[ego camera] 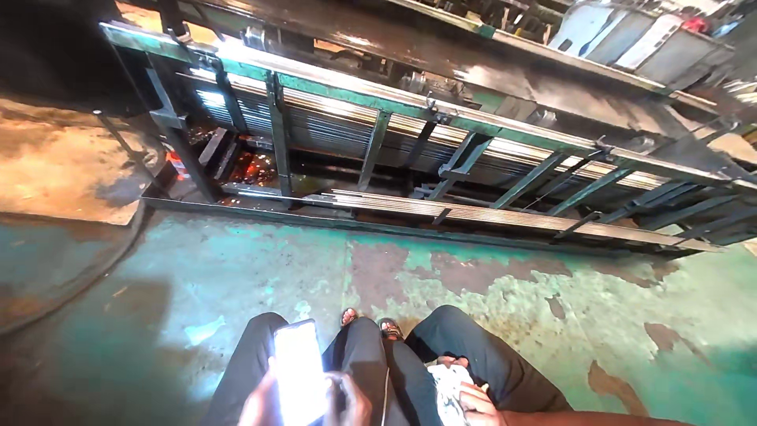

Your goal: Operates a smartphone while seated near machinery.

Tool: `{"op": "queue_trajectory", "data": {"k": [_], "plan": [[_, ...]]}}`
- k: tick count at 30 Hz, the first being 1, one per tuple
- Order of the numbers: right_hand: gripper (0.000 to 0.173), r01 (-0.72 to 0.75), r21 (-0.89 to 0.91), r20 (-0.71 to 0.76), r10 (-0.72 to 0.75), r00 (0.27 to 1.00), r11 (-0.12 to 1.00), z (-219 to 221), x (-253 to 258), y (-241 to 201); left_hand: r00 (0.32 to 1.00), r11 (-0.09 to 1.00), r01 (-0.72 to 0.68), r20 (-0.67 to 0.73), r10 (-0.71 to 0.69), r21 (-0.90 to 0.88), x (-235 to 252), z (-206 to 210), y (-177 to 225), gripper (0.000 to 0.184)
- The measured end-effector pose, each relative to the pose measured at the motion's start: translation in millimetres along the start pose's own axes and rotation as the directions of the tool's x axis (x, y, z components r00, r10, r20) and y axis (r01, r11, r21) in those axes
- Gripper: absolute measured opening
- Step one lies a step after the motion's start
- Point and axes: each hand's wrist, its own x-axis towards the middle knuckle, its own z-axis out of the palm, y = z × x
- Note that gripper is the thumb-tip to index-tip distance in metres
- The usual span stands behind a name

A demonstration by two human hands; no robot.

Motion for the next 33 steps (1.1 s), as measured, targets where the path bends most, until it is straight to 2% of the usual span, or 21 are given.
{"op": "queue_trajectory", "data": {"k": [6,13,26,33], "plan": [[0.020,0.030,0.015,0.022,-0.030,0.999,0.999,-3,-1,1,0.999,0.999,-0.021,-0.049,0.022,0.029,5,9,7,0.043],[0.017,0.107,-0.204,0.160,-0.074,0.984,0.973,-1,-8,-1,0.998,0.996,-0.066,-0.004,0.067,0.052,16,15,11,0.045],[0.017,0.134,-0.271,0.188,-0.084,0.979,0.953,0,-7,-3,0.993,0.995,-0.081,-0.082,0.086,0.061,15,14,11,0.042],[0.018,0.125,-0.277,0.192,-0.072,0.979,0.953,0,-6,-3,0.995,0.997,-0.077,-0.061,0.079,0.030,14,13,11,0.042]]}}
